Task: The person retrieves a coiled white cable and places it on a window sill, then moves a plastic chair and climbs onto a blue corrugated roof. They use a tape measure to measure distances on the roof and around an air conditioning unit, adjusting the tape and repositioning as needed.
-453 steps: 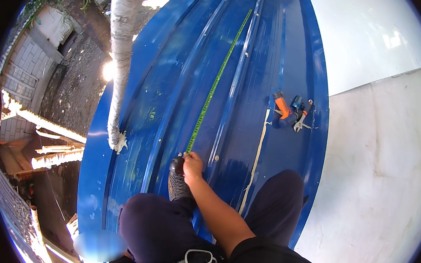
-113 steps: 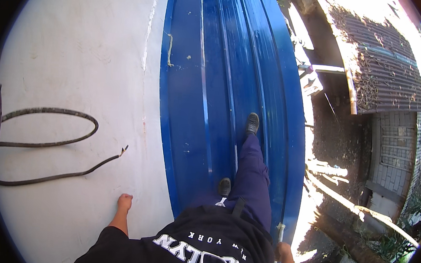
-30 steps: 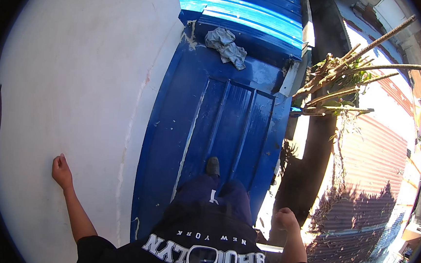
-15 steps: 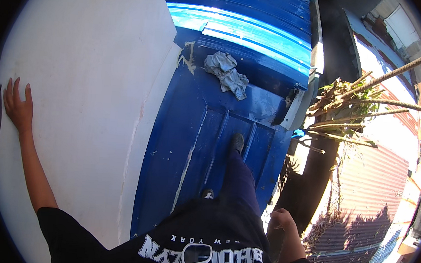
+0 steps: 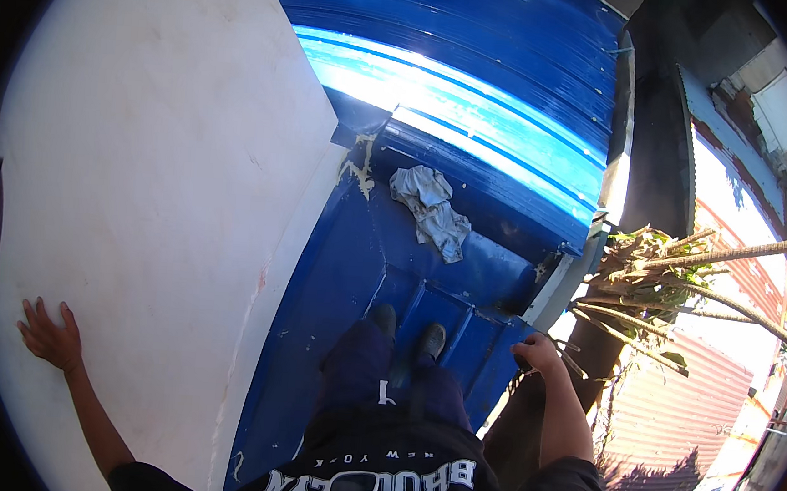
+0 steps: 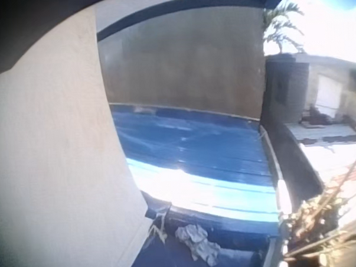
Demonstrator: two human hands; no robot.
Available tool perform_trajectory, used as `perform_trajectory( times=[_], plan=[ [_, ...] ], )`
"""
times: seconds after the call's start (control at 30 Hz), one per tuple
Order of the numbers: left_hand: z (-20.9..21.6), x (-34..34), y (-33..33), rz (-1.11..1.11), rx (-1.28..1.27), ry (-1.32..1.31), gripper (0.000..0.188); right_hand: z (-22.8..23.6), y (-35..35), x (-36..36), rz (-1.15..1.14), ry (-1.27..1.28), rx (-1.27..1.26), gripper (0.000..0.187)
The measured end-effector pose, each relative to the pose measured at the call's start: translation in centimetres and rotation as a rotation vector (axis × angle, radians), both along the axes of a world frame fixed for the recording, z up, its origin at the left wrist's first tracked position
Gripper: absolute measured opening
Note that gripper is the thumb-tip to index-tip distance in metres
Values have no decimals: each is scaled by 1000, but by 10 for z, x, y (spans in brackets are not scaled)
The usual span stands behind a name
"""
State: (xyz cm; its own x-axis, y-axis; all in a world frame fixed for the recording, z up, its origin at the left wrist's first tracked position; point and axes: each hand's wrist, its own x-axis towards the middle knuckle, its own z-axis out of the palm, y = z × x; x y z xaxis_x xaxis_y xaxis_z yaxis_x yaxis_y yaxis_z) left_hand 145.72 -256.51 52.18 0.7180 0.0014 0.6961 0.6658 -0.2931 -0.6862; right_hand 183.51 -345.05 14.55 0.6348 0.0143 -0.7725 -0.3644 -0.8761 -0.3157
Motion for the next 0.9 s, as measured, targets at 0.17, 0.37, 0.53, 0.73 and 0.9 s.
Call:
perform_trajectory(
  times=[0.17,0.37,0.53,0.73,0.9],
  plan=[
    [-1,7,-4,-115,7,-28,53,10,32,91,103,-69,8,64],
    [-2,6,4,-50,30,-55,46,53,43,107,-9,-7,-51,61],
    [-3,5,6,-99,61,-92,44,82,61,93,-250,228,-74,52],
    [-8,75,-18,-101,-18,-373,61,78,68,103,-220,262,-127,52],
    [-23,220,-57,-463,-139,-413,44,73,54,226,-256,71,-85,34]
  ],
)
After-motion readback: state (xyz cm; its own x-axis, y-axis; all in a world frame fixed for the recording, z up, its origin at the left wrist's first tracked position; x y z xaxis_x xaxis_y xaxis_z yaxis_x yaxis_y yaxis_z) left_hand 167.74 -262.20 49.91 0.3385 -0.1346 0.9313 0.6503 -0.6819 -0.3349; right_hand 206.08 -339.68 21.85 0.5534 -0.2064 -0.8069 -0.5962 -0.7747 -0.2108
